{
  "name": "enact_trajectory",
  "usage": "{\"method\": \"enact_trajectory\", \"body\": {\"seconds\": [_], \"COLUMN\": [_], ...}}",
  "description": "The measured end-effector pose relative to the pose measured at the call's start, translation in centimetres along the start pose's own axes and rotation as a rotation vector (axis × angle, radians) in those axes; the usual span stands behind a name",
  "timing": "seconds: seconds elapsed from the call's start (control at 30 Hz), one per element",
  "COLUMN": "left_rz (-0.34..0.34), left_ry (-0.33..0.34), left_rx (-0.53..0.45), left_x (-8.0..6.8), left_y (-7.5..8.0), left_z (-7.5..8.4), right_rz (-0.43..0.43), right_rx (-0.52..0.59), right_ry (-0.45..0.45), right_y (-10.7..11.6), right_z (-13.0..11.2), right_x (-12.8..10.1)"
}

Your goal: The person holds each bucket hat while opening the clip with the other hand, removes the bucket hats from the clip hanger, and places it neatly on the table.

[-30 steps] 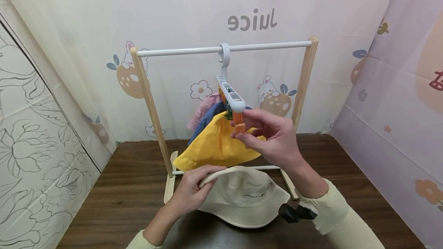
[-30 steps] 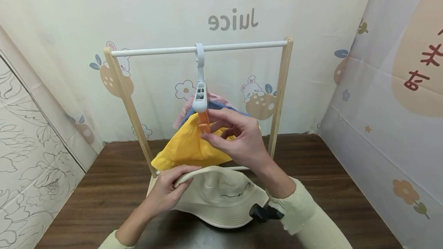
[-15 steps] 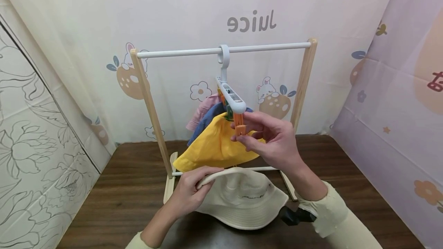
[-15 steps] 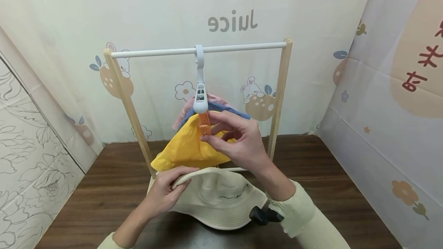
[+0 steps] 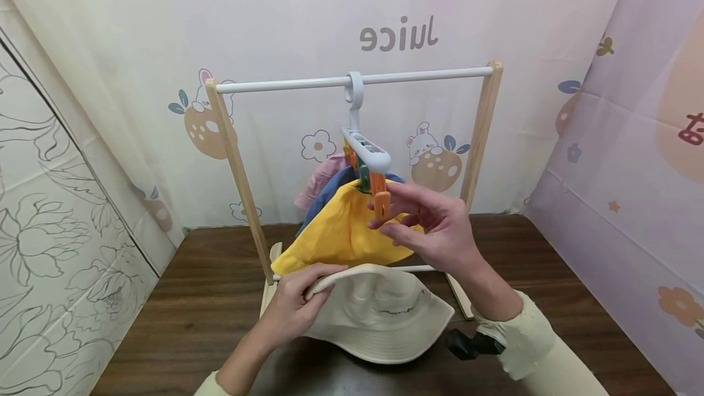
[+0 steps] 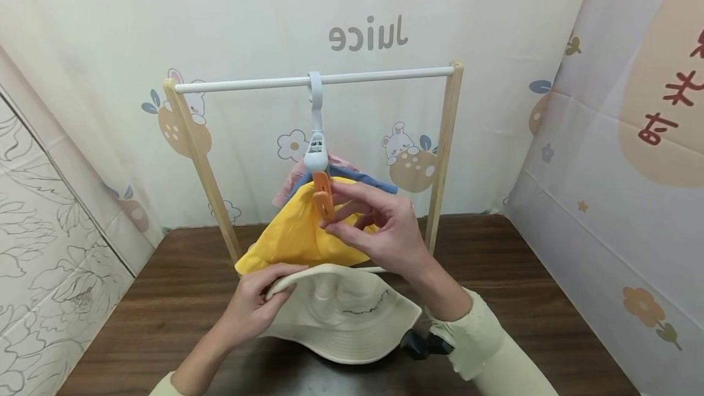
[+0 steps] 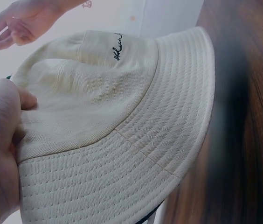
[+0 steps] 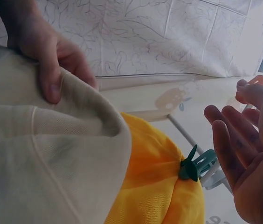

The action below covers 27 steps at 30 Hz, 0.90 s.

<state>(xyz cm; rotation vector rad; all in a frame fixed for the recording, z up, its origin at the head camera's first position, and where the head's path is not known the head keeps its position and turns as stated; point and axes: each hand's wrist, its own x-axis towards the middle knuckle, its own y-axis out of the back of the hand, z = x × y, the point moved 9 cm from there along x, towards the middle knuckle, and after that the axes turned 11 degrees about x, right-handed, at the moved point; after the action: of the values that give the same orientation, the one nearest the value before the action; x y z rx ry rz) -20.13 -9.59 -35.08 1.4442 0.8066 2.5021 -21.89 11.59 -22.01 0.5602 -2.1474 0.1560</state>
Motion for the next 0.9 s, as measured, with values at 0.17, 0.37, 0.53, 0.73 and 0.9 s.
{"method": "enact_trajectory", "body": {"seconds": [0.17,0.37,0.53,0.73,0.9], "left_rz": [-0.017,0.001,0.013,0.026,0.043], "left_ry": [0.038,0.027,0.028,0.011,-0.029], "left_rx": [-0.013,0.015,0.013,0.009,-0.006], "left_x": [-0.2,-0.3,-0.3,-0.3,-0.3], "left_y": [0.2,0.6,0.9,1.5,2.2], "left_z": [-0.6,-0.6,-0.7,-0.7,-0.5], "right_rz": [-0.010,0.026,0.030,0.022,0.011], "right_rx": [-0.005,-0.037,-0.046,-0.037,-0.028], "right_ry": [-0.023,-0.054,-0.075,-0.099,-0.115], "right_y": [0.2,1.1,1.5,1.8,2.1], "right_z": [0.6,1.2,1.6,2.2,2.7], "right_x": [-0.4,-0.9,-1.2,-1.6,-2.0]}}
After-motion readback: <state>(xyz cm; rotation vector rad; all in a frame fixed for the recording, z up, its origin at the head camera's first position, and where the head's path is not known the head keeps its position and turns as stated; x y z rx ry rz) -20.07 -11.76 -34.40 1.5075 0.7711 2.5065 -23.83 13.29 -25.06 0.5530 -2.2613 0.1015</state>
